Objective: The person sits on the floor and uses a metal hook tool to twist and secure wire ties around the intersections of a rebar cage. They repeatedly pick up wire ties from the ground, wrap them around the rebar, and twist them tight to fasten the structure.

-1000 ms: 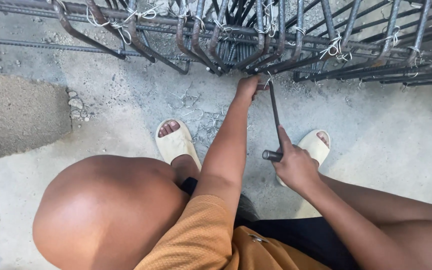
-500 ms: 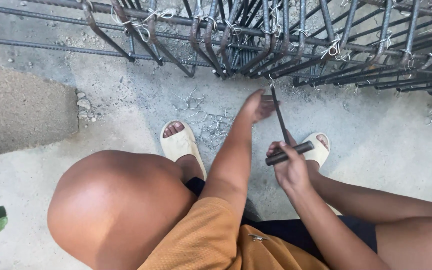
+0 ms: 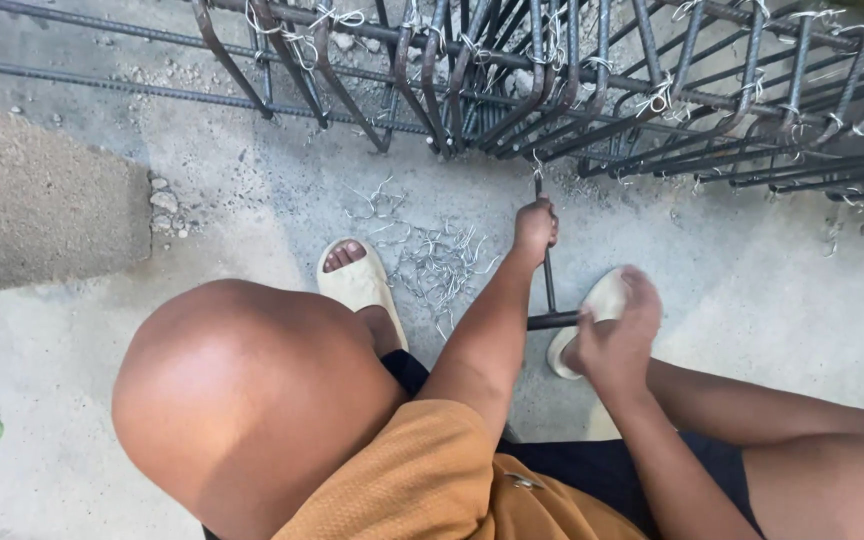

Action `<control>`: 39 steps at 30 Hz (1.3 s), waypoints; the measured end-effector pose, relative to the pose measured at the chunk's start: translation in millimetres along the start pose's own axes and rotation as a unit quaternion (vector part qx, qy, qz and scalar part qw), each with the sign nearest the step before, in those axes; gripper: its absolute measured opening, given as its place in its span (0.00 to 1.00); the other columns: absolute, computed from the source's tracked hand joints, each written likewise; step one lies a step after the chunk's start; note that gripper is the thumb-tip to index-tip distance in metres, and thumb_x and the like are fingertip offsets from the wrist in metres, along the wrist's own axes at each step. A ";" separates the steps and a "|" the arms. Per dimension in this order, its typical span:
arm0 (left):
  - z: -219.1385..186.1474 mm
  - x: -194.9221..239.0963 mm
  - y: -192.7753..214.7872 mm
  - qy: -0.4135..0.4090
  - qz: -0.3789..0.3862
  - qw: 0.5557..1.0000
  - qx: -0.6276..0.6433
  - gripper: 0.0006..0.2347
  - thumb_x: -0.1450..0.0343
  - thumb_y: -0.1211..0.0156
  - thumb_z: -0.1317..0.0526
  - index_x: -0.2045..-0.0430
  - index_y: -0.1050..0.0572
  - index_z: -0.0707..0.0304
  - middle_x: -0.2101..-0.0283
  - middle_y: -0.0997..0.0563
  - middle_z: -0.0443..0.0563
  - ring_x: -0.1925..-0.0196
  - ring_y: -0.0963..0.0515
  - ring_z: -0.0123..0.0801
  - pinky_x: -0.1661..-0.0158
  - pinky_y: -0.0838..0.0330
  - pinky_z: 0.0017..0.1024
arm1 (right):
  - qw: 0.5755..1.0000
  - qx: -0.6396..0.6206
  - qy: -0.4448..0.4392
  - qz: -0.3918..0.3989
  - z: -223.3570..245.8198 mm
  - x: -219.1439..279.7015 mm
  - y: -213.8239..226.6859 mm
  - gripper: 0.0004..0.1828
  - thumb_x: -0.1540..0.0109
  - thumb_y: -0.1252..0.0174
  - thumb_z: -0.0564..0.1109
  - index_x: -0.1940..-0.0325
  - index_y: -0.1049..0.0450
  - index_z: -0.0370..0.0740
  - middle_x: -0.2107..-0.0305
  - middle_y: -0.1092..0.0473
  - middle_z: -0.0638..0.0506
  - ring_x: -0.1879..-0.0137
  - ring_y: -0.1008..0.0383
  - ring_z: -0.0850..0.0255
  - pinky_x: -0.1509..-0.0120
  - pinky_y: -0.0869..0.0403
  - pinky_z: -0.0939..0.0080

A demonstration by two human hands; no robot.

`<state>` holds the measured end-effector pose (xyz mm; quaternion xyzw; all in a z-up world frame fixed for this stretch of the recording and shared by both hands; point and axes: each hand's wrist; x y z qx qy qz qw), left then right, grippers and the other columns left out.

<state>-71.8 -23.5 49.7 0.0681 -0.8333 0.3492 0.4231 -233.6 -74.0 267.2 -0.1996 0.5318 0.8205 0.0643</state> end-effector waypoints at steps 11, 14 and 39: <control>22.6 -24.5 14.5 -0.068 0.001 0.997 -0.034 0.17 0.21 0.54 0.51 0.77 0.30 0.61 0.88 0.34 0.51 0.91 0.34 0.33 0.90 0.40 0.27 | 0.756 0.333 -0.133 0.547 -29.7 42.2 -140.2 0.27 0.41 0.45 0.56 0.46 0.23 0.35 0.61 0.28 0.41 0.59 0.22 0.36 0.57 0.37 0.27; 8.2 -11.3 11.0 -0.043 0.001 0.999 -0.028 0.17 0.22 0.52 0.51 0.78 0.31 0.63 0.89 0.35 0.51 0.92 0.35 0.33 0.89 0.39 0.28 | 0.768 0.297 -0.113 0.556 -54.5 55.8 -130.0 0.26 0.43 0.43 0.60 0.47 0.21 0.44 0.62 0.28 0.45 0.57 0.21 0.41 0.55 0.35 0.34; -114.3 19.8 47.8 -0.040 0.075 0.565 -0.820 0.28 0.33 0.51 0.41 0.55 0.20 0.69 0.56 0.15 0.63 0.46 0.17 0.54 0.47 0.22 0.50 | 0.783 -0.263 -0.372 0.423 33.5 56.3 -187.2 0.25 0.55 0.25 0.63 0.61 0.17 0.49 0.65 0.22 0.47 0.52 0.20 0.49 0.47 0.25 0.50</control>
Point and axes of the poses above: each hand's wrist, its own x-axis away from the middle knuckle, its own y-axis out of the back of the hand, z = x × y
